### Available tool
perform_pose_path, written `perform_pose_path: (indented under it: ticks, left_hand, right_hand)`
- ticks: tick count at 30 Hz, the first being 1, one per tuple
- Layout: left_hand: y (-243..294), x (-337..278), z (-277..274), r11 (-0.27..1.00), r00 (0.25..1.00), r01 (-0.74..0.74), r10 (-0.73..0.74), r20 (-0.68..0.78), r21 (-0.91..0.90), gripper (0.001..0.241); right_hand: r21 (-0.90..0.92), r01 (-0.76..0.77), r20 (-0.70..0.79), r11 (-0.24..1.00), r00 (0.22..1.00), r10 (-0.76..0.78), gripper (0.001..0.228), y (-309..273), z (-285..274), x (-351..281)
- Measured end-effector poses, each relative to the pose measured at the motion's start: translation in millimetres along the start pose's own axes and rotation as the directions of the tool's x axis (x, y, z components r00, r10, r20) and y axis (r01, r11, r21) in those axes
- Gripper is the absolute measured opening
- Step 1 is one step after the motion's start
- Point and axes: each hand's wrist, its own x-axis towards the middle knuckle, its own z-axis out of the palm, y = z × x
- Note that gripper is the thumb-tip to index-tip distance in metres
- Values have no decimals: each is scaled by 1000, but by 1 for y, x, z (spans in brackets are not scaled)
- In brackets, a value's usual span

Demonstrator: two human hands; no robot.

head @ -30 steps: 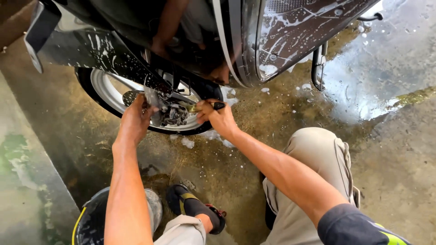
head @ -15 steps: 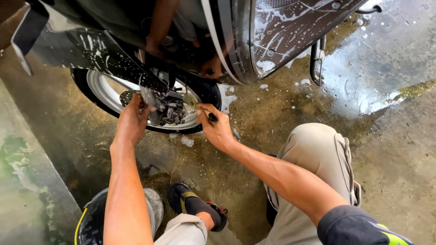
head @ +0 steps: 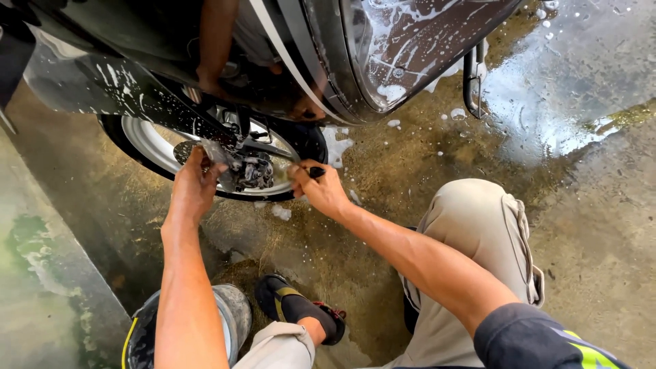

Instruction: Cleaning the front wheel and brake assembly of a motorcycle using a brush and soapy water.

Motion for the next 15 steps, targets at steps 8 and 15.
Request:
perform_pose_path:
  ticks: [8,15]
  left_hand:
    - [29,-12,-8,999,1000,-7,7,-9,53,48]
    - [39,-18,-12,999,999,-34,34,8,1,41]
  right_hand:
    - [35,9,3,999,1000,-9,23,-11,-7,-14]
    - [29,64,68,998,996,-65,21,-10,-11,-25]
